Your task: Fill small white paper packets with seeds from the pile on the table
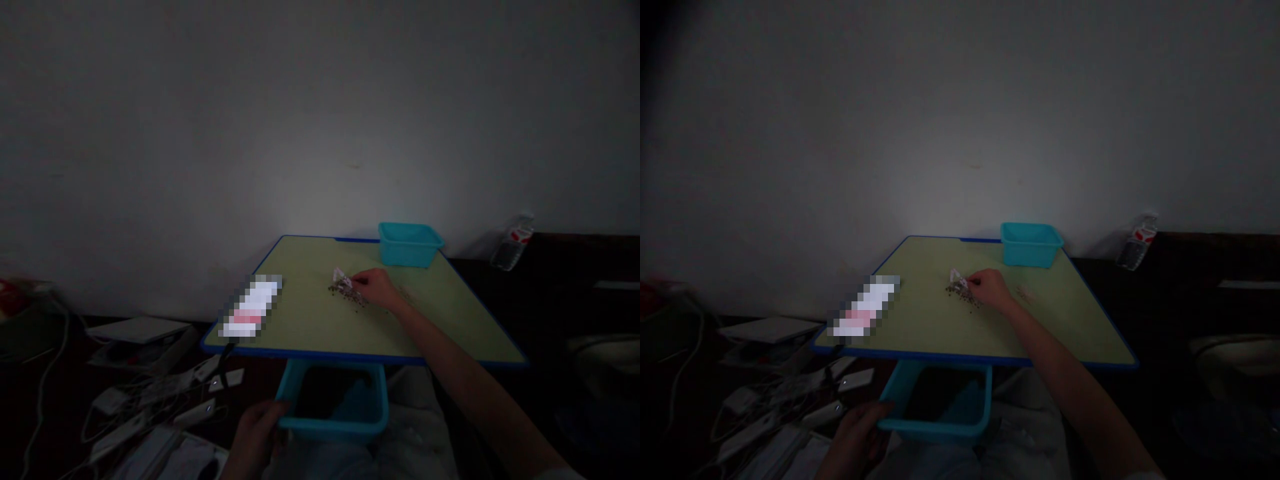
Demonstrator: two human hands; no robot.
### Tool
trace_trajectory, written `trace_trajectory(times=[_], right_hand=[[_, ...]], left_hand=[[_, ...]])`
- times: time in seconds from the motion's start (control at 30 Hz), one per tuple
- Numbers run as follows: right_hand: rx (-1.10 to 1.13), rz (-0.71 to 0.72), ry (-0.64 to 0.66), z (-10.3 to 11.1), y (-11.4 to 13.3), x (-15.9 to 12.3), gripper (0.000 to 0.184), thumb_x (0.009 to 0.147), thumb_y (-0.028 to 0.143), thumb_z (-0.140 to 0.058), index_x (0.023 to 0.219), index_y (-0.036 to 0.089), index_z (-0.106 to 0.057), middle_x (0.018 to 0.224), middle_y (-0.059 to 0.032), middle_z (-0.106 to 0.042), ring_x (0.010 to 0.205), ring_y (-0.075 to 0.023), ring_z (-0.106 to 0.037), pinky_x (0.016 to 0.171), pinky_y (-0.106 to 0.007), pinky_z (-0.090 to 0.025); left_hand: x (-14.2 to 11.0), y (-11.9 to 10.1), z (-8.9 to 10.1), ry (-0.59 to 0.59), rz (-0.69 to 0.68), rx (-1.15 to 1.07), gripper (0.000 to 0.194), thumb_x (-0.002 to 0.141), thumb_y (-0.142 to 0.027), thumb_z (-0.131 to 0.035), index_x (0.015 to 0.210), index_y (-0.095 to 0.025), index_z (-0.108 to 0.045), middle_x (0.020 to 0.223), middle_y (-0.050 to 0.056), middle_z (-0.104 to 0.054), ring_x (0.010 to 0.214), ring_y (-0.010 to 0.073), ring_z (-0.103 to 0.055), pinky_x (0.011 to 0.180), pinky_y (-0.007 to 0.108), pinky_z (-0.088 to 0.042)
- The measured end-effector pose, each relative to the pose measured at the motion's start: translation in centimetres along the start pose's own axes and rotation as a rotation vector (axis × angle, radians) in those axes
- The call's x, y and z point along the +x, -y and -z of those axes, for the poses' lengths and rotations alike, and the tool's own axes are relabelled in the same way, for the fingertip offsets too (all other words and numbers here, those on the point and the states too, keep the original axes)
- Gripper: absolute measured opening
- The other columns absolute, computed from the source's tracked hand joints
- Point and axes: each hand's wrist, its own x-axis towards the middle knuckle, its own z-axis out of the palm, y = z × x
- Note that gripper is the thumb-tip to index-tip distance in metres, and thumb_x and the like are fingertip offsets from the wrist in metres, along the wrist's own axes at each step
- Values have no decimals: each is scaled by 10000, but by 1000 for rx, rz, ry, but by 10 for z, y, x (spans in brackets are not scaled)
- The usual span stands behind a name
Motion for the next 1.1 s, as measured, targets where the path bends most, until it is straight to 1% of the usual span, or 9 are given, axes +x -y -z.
trace_trajectory(times=[0.1, 0.2, 0.27, 0.33, 0.47, 0.57, 0.73, 0.93, 1.1], right_hand=[[9, -11, 24, 0, 2, 0, 244, 795, 305, -533, 871, 189, -734, 733, -20, -705, 632, -132, -595, 563, -209, -355], [6, -15, 12, 0, 2, 0, 245, 794, 302, -530, 869, 191, -735, 738, -23, -703, 627, -129, -583, 562, -211, -348], [6, -6, 26, 0, 2, 0, 247, 791, 301, -529, 863, 189, -737, 713, -22, -697, 609, -126, -571, 554, -213, -339], [9, 1, 39, 0, 1, 0, 247, 789, 298, -530, 856, 184, -738, 686, -19, -690, 594, -123, -562, 545, -215, -330], [9, 12, 15, 0, 2, 0, 241, 787, 289, -533, 866, 187, -737, 695, -16, -690, 606, -121, -564, 544, -214, -321], [7, 11, 35, 0, 3, -1, 237, 784, 293, -539, 862, 192, -738, 690, -15, -690, 600, -118, -561, 539, -211, -319], [17, -15, 40, 1, 5, -1, 238, 787, 297, -539, 863, 193, -739, 698, -17, -694, 600, -118, -565, 537, -209, -324], [24, 12, 67, 0, 5, -1, 247, 794, 316, -538, 883, 198, -737, 665, -7, -685, 571, -111, -553, 529, -210, -320], [20, -9, 44, -1, 5, -1, 236, 787, 296, -547, 873, 187, -737, 709, -17, -698, 598, -116, -567, 561, -206, -344]], left_hand=[[-1, -2, 0, 21, 28, -80, 356, 579, -456, -635, 379, -205, -479, 244, -74, -348, 231, 74, -277, 298, 209, -182], [-1, -3, 1, 50, 27, -95, 370, 585, -443, -649, 367, -199, -475, 245, -73, -348, 233, 70, -277, 299, 207, -182], [0, -2, 2, 62, 25, -104, 374, 596, -442, -645, 369, -196, -477, 247, -75, -345, 234, 68, -278, 303, 206, -180], [0, -1, 3, 61, 24, -105, 373, 607, -437, -637, 374, -195, -476, 249, -76, -352, 232, 67, -282, 304, 203, -180], [0, -1, 3, 61, -4, -88, 371, 603, -427, -650, 375, -190, -478, 243, -71, -369, 232, 70, -304, 313, 203, -194], [-1, -3, 3, 49, 2, -70, 364, 598, -433, -642, 378, -192, -482, 248, -66, -381, 240, 73, -306, 316, 208, -195], [-2, -2, 1, 33, 5, -81, 366, 603, -435, -642, 387, -194, -471, 244, -74, -368, 233, 70, -302, 309, 200, -188], [-2, -3, 1, 13, -8, -88, 357, 593, -430, -644, 382, -193, -480, 241, -73, -361, 225, 74, -308, 302, 202, -195], [-2, -3, 1, 49, 0, -83, 375, 611, -424, -638, 367, -197, -465, 243, -75, -356, 235, 69, -294, 309, 203, -198]])
